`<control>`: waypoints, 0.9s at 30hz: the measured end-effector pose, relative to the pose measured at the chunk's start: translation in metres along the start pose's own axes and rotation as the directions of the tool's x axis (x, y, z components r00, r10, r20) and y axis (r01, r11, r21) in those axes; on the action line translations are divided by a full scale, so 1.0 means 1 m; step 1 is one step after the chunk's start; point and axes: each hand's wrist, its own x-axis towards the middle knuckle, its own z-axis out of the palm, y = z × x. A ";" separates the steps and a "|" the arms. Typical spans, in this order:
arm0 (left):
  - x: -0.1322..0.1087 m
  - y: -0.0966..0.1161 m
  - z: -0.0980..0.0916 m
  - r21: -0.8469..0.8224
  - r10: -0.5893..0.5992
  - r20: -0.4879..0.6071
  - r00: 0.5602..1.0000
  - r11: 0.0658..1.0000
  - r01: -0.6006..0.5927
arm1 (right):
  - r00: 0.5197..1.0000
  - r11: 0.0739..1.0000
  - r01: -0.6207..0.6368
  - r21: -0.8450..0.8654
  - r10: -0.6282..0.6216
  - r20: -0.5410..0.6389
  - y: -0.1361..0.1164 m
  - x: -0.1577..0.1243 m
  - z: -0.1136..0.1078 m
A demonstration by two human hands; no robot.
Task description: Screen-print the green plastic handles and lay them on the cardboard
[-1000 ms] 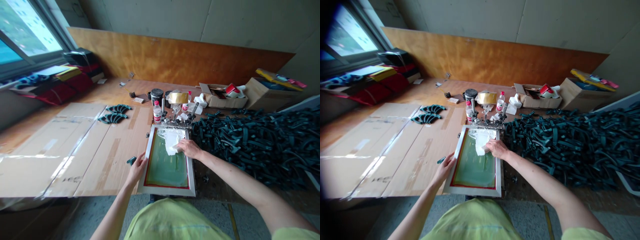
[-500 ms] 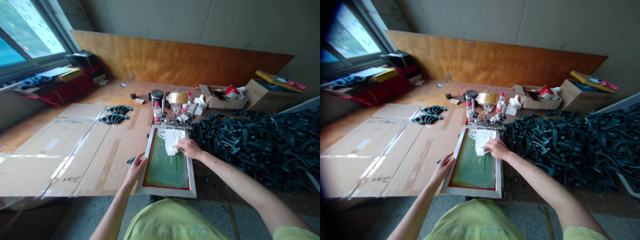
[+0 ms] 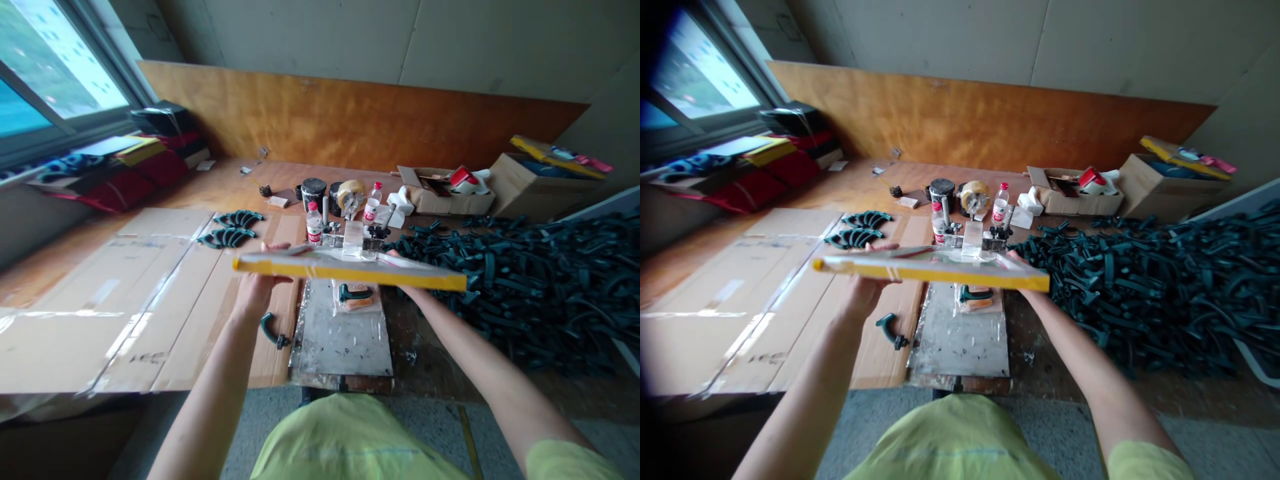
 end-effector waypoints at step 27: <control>-0.084 -0.181 -0.125 0.302 -0.567 -0.377 0.732 0.672 0.676 | 0.984 0.908 -0.175 -0.380 0.171 -0.045 0.077 -0.056 -0.005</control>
